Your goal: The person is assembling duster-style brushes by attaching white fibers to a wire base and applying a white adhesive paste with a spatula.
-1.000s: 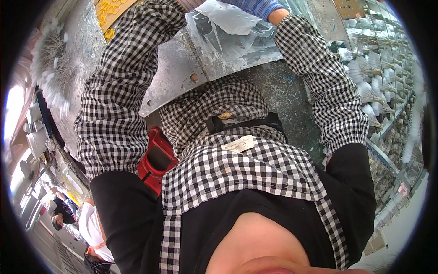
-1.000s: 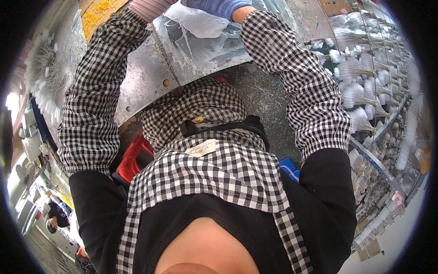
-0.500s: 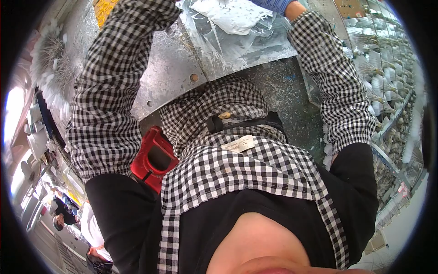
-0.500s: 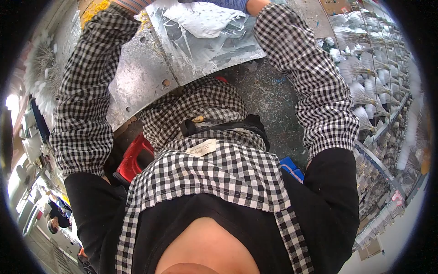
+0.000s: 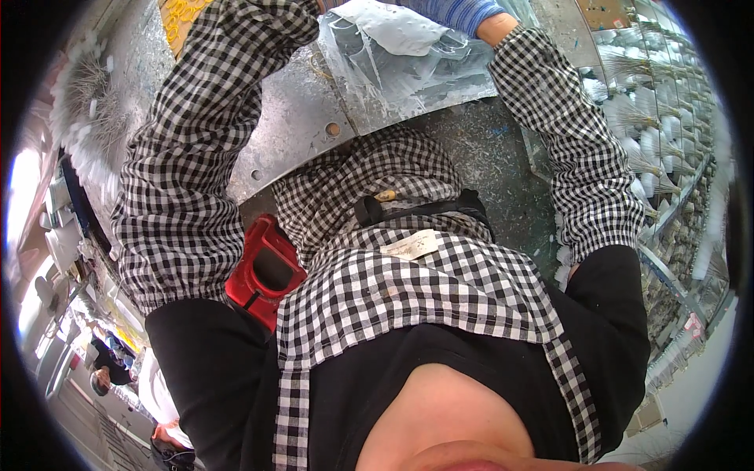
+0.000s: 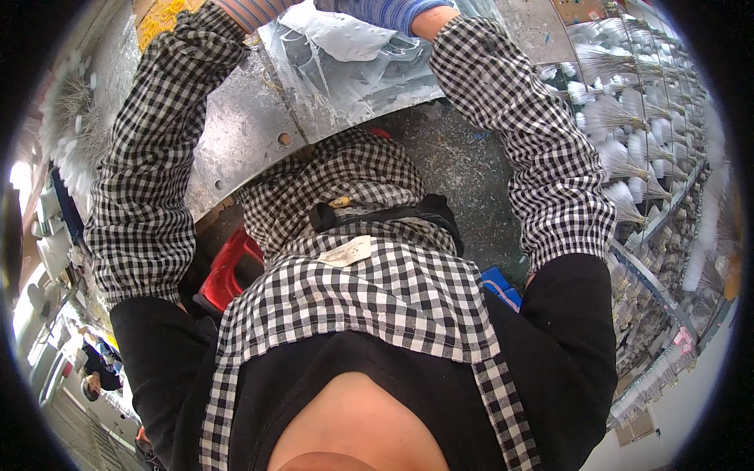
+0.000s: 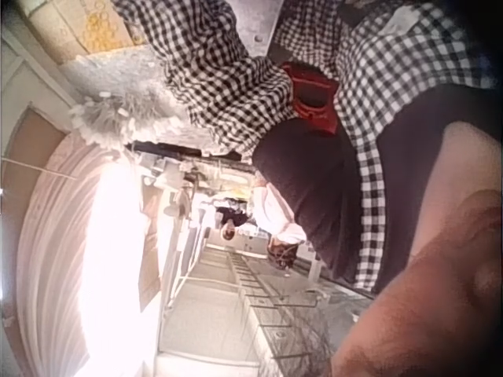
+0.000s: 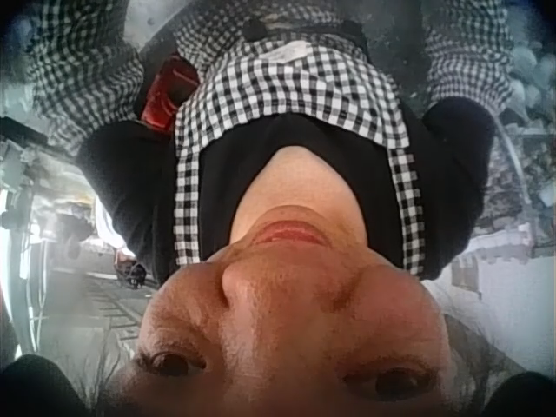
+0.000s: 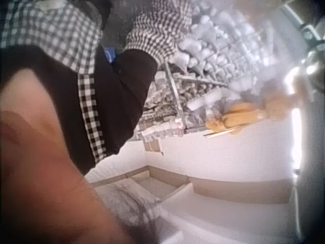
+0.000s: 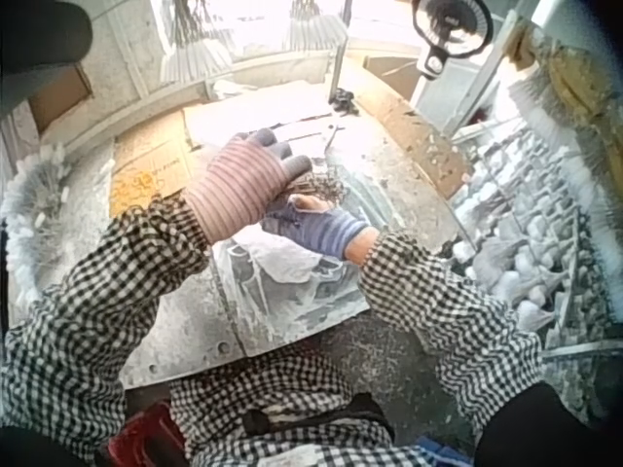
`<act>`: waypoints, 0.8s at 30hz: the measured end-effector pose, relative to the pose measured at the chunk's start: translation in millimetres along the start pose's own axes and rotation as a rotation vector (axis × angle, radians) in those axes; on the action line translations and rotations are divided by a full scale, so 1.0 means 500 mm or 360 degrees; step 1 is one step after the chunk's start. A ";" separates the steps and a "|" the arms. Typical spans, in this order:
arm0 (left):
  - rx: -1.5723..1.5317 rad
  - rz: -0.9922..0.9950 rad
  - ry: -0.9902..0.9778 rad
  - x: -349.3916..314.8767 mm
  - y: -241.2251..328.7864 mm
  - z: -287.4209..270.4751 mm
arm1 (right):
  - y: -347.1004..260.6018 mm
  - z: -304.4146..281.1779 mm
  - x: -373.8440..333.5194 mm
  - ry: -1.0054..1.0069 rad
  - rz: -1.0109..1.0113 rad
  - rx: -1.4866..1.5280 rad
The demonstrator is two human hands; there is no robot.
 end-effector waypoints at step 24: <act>-0.1604 -0.0404 0.0626 -0.032 -0.162 0.000 | -0.118 -0.146 0.033 0.0325 0.0454 -0.0272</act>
Point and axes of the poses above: each hand's wrist, its own x-axis towards the middle knuckle, its own z-axis out of the palm, y = z × x, the point moved 10 cm from there along x, towards the middle knuckle, and after that the axes turned 4 degrees about x, right-handed, at the moved point
